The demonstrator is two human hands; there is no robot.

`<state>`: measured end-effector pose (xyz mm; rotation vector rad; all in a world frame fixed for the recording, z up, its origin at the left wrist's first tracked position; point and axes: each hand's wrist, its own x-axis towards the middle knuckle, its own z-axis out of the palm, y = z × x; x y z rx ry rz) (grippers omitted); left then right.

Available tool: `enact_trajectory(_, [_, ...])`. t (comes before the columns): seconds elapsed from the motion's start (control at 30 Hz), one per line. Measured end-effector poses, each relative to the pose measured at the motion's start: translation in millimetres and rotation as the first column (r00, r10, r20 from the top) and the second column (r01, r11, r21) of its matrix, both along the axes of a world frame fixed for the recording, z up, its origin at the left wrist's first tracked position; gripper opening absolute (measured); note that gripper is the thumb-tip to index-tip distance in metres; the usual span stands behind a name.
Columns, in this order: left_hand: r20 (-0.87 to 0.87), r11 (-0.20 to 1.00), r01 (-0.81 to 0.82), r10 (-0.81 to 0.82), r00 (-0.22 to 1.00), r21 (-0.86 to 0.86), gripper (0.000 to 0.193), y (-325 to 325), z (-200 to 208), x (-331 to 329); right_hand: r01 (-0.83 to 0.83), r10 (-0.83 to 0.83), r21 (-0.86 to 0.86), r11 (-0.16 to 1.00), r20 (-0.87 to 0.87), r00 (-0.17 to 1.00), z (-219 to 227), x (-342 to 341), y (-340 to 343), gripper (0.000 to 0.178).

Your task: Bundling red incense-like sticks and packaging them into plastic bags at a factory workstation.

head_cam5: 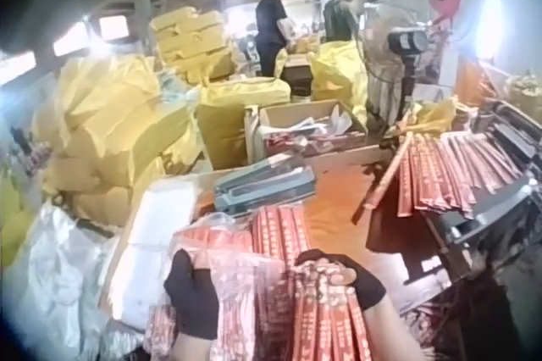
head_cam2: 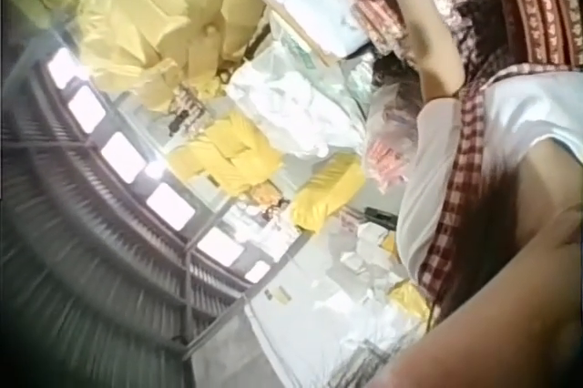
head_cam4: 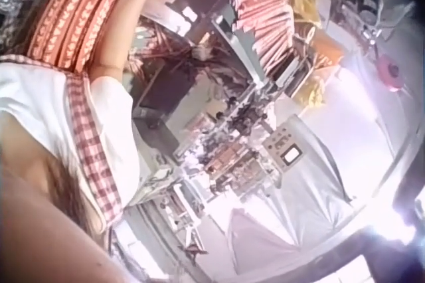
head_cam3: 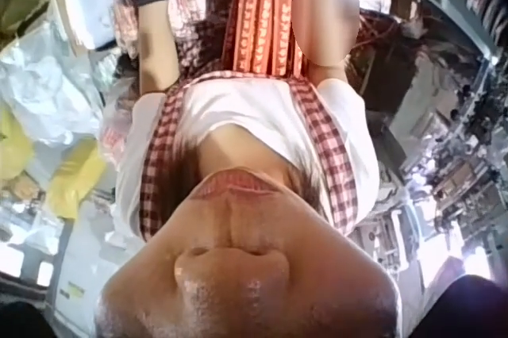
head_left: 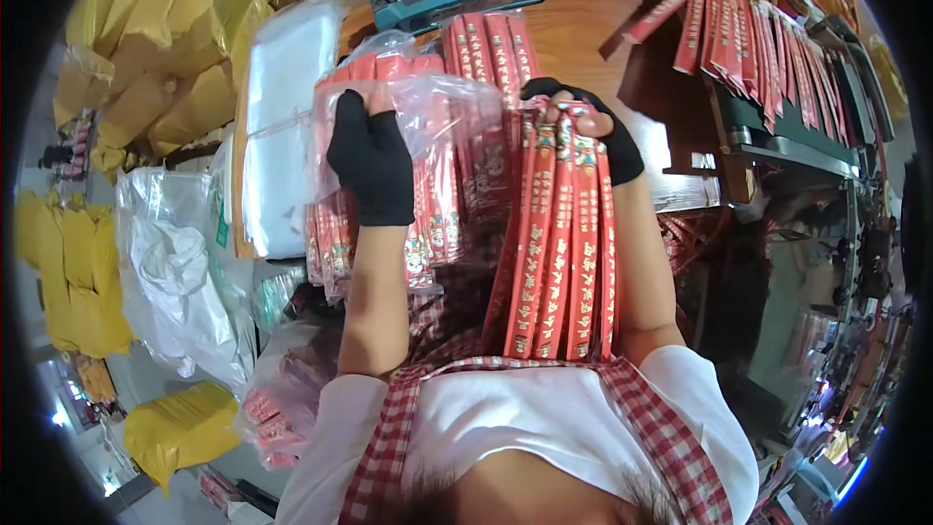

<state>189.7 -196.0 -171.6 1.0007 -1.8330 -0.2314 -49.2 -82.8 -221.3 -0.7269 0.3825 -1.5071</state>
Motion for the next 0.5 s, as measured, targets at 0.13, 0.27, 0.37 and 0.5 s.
enact_trajectory(0.13, [-0.249,0.964,0.248,-0.218,0.944,0.099,0.015,13,-7,-59,-0.051,0.044,-0.158,0.986,-0.048,0.998,0,-20,9,0.043])
enact_trajectory(0.27, [-0.260,0.861,0.453,-0.394,0.882,0.232,0.012,55,39,-87,0.015,-0.017,-0.023,1.000,-0.101,0.995,43,20,1,0.070])
enact_trajectory(0.37, [-0.022,0.883,0.466,-0.465,0.885,0.060,0.015,80,62,-93,0.287,-0.554,-0.489,0.824,-0.586,0.591,8,14,-40,0.093])
enact_trajectory(0.5, [0.463,0.721,0.690,-0.589,0.662,-0.069,0.010,119,52,-133,0.255,-0.159,0.118,0.960,-0.518,0.840,-170,-62,-38,0.071])
